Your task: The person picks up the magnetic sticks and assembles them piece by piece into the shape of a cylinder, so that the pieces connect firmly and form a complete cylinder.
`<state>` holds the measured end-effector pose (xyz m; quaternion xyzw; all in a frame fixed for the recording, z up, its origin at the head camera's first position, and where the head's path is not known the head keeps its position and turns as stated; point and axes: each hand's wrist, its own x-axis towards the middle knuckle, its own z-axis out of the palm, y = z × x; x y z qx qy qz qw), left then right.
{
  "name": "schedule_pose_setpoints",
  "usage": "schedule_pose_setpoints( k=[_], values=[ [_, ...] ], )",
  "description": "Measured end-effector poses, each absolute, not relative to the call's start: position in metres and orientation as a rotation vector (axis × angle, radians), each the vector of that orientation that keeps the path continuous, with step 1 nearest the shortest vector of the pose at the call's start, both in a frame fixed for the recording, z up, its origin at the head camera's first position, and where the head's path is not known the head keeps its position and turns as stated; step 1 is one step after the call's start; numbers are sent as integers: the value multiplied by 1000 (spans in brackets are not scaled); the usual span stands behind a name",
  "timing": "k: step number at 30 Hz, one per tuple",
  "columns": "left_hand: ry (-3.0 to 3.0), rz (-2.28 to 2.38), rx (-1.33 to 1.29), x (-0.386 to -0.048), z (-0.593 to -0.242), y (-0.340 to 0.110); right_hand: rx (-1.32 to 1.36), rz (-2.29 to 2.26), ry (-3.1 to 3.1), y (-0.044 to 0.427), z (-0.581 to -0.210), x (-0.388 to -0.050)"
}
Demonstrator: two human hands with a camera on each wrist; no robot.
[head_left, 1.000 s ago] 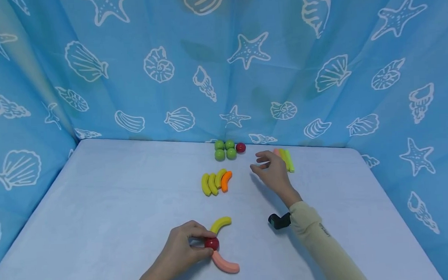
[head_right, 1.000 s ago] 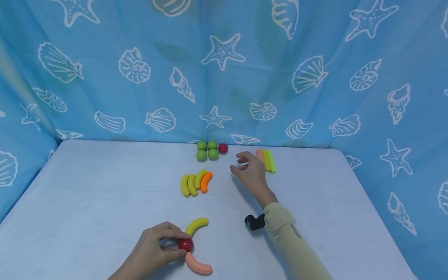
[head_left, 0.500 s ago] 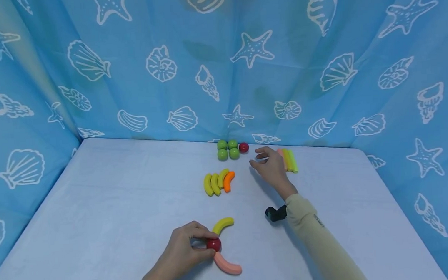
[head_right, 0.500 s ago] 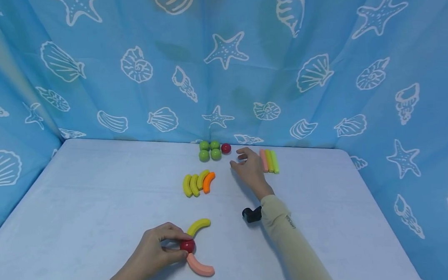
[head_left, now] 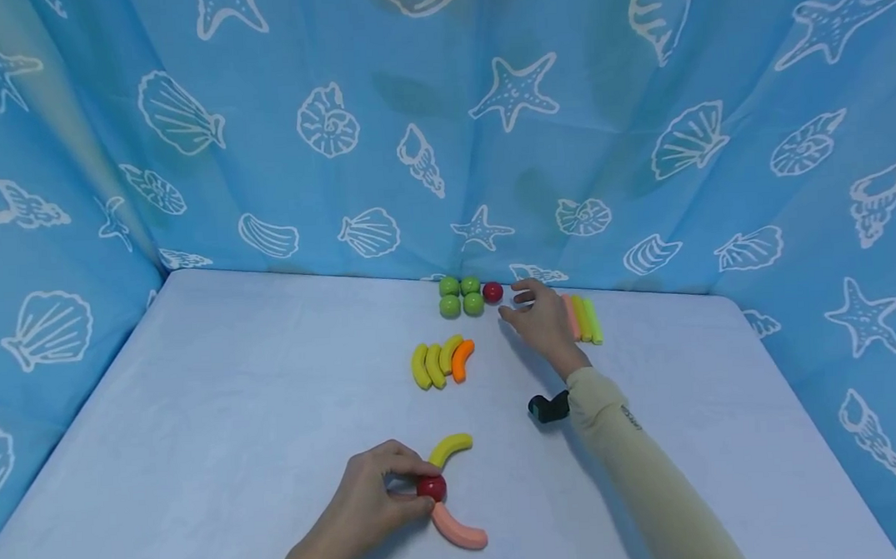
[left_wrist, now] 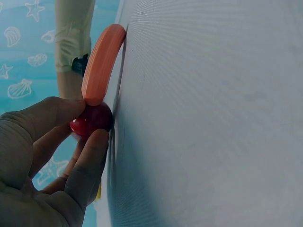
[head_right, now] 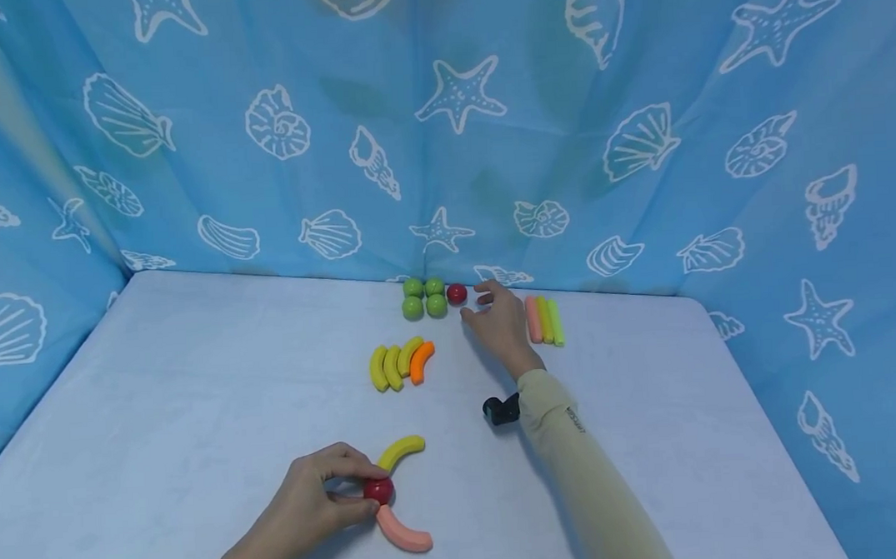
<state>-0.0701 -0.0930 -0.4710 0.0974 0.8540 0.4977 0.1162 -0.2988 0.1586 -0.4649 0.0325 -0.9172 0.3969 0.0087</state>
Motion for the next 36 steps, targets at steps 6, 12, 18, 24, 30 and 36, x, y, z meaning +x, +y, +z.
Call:
schedule_pose_setpoints(
  k=[6,12,18,24,30,36],
  values=[
    [2495,1438,262,-71,-471,-93,108,1236,-2875,152,-467,-309],
    [2494,1437,256,-68,-472,-93,99,1222,-2885,148,-474,-313],
    [2492,1453,259,-70,-471,-93,160,1177,-2889,145,-473,-322],
    [2513,1459,293,-72,-470,-92,217,1097,-2902,142,-468,-331],
    [2514,1461,287,-71,-470,-92,265,1054,-2914,139,-466,-333],
    [2496,1463,273,-70,-470,-94,271,1033,-2932,138,-470,-334]
  ],
)
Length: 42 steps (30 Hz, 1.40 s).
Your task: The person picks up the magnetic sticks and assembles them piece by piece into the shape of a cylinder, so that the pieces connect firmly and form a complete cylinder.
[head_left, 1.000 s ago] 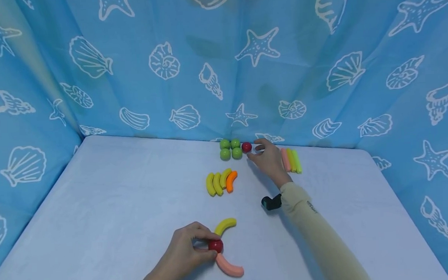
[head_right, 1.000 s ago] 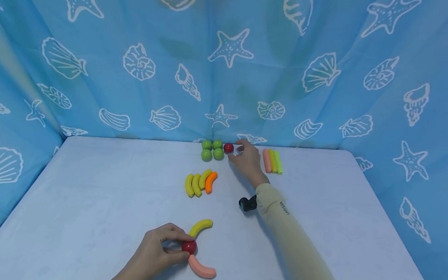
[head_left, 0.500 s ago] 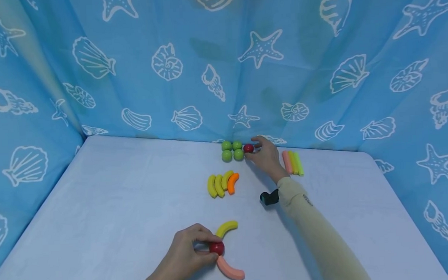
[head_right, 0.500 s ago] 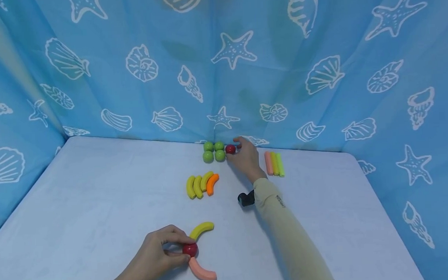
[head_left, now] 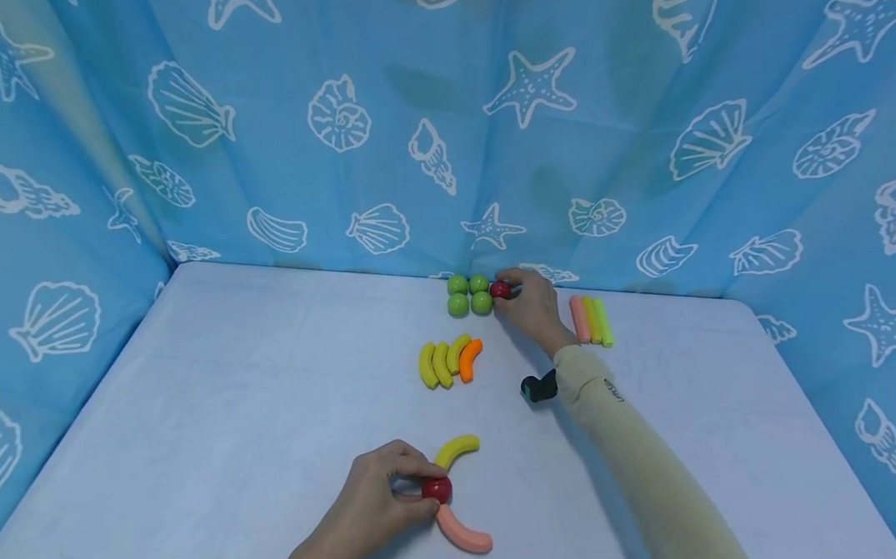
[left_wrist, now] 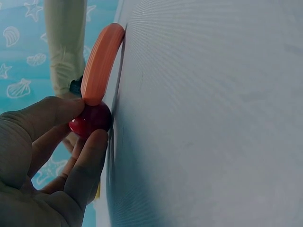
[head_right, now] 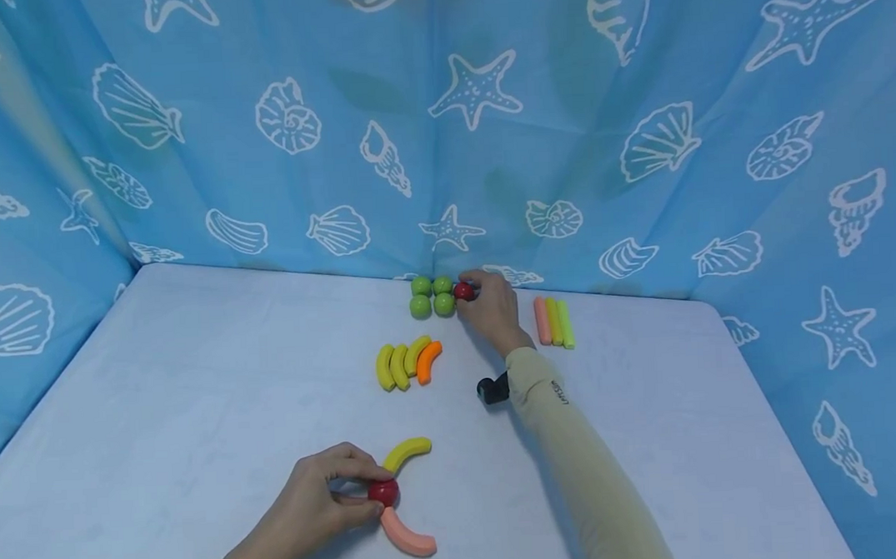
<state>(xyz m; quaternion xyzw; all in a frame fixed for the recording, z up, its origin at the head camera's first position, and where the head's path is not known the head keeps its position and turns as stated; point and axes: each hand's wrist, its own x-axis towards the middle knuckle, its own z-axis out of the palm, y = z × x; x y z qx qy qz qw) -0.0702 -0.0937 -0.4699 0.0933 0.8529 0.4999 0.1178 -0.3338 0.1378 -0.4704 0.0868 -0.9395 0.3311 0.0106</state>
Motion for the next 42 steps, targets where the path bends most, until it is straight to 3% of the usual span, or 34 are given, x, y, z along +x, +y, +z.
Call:
schedule_pose_setpoints(
  k=[22,42],
  values=[
    [2509,1468,258,-68,-468,-90,207,1101,-2920,144,-466,-318],
    [2500,1496,242,-67,-470,-91,290,1077,-2907,163,-455,-265]
  ],
)
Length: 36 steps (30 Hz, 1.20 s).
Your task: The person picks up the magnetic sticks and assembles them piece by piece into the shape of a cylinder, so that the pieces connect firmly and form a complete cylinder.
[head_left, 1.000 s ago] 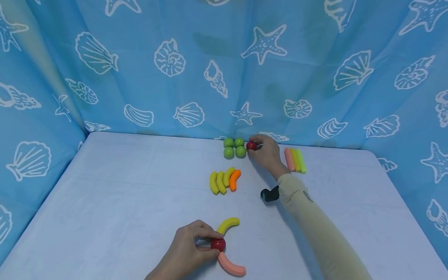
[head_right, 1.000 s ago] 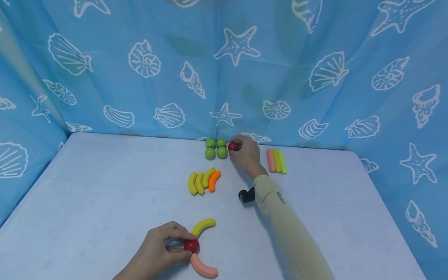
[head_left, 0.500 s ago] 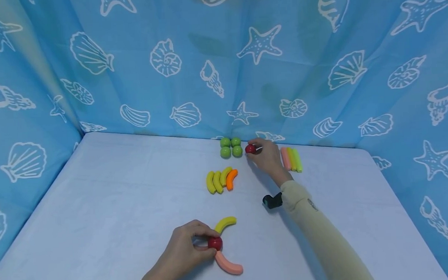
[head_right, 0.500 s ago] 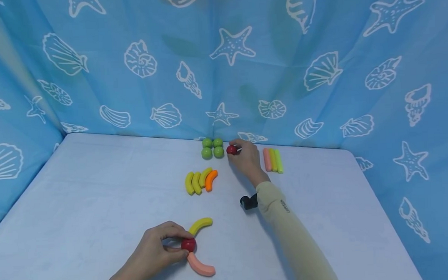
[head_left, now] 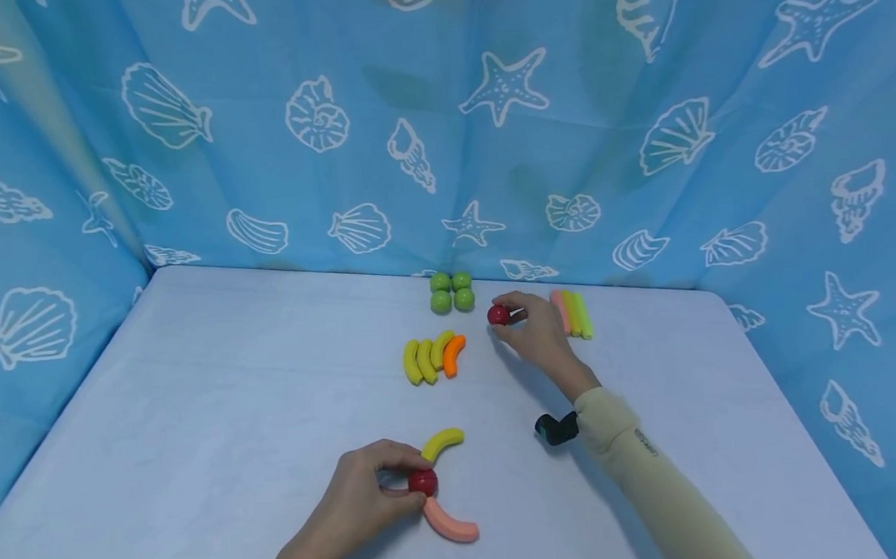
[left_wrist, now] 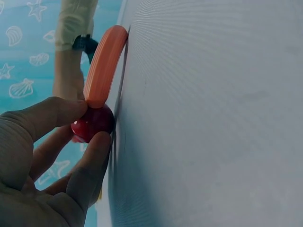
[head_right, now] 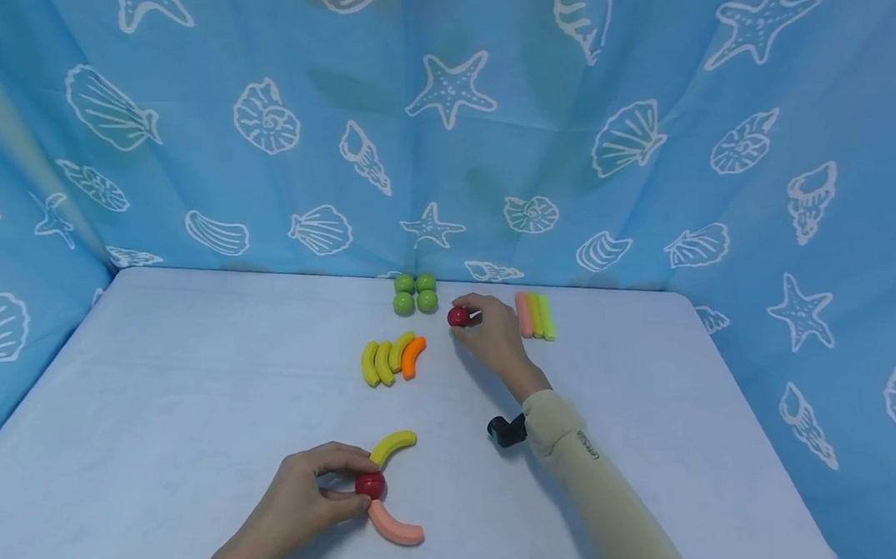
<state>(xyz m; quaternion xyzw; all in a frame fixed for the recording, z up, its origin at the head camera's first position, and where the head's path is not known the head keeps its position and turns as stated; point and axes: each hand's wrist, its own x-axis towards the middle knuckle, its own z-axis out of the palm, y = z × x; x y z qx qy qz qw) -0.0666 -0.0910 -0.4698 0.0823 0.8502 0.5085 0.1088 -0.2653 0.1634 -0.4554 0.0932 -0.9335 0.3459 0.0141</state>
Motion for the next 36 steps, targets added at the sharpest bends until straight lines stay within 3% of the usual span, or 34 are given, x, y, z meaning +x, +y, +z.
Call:
schedule_pose_setpoints(
  k=[36],
  values=[
    [2470,1475,174,-66,-466,-87,598,1086,-2828,180,-452,-153]
  ],
)
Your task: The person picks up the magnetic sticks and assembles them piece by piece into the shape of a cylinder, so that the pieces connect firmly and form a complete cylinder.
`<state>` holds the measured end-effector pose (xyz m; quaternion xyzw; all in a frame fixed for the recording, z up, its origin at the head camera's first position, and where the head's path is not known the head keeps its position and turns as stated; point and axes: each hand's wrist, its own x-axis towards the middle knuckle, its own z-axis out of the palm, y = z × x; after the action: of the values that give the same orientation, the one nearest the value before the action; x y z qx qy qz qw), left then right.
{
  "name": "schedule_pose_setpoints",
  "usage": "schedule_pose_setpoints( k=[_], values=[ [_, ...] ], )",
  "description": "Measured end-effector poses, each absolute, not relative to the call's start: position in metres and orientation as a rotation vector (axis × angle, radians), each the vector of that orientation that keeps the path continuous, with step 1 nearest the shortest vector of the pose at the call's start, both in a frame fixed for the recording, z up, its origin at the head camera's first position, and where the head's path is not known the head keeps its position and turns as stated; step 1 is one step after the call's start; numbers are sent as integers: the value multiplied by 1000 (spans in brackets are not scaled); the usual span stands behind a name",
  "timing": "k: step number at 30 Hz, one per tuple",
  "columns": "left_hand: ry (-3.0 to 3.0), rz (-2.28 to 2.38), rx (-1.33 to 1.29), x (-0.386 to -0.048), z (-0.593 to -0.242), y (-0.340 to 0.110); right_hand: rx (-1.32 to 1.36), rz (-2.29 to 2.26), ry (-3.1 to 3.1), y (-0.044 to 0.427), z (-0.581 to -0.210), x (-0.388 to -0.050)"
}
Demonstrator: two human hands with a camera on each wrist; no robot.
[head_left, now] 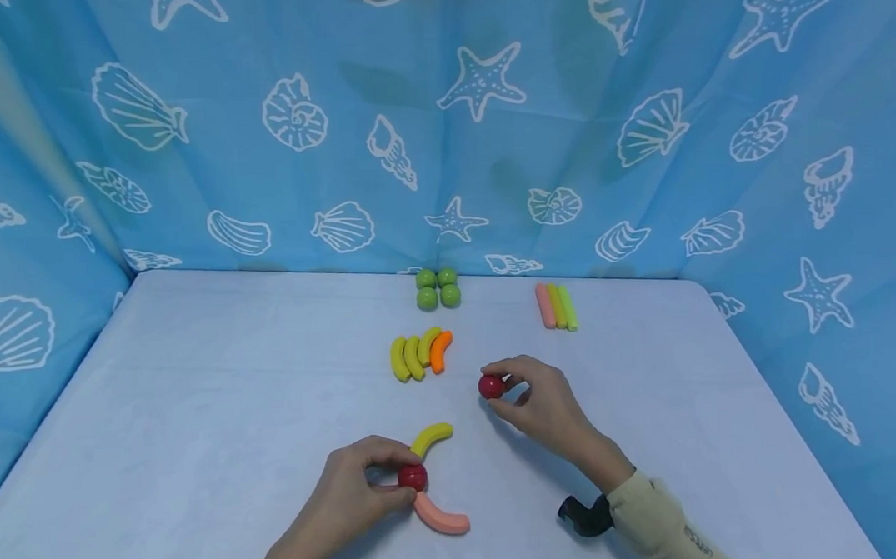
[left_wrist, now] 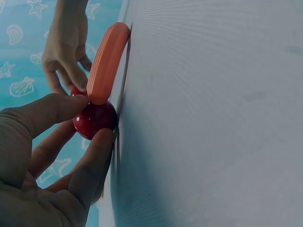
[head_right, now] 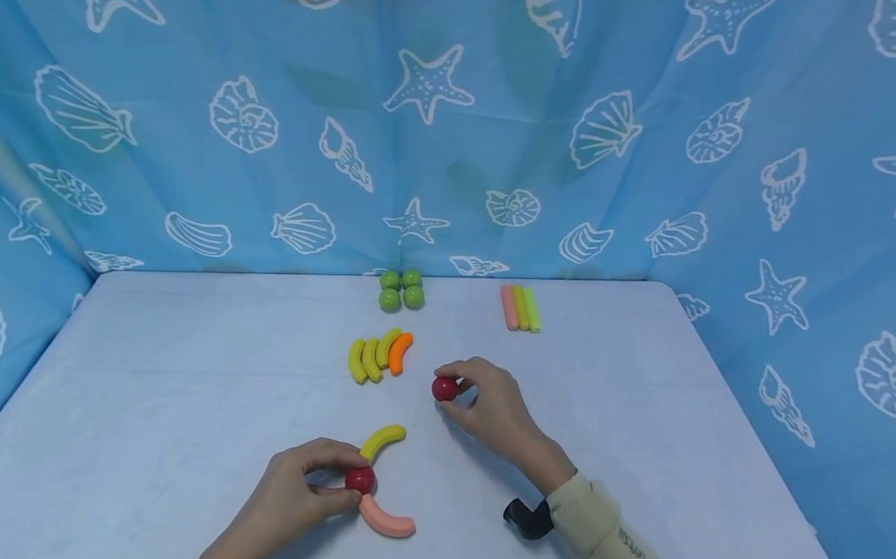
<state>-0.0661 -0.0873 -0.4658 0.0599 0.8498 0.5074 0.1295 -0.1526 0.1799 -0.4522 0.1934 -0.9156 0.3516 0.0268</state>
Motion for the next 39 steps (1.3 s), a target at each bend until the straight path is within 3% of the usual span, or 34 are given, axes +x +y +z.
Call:
schedule_pose_setpoints(
  k=[13,25,39],
  values=[
    [2578,1464,12,-81,-456,-84,613,1104,-2834,176,-456,-135],
    [2674,1163,83,-102,-455,-60,650,1145,-2856,174,-458,-127],
    [2652,1186,58,-103,-459,-58,655,1119,-2896,170,-464,-124]
  ],
)
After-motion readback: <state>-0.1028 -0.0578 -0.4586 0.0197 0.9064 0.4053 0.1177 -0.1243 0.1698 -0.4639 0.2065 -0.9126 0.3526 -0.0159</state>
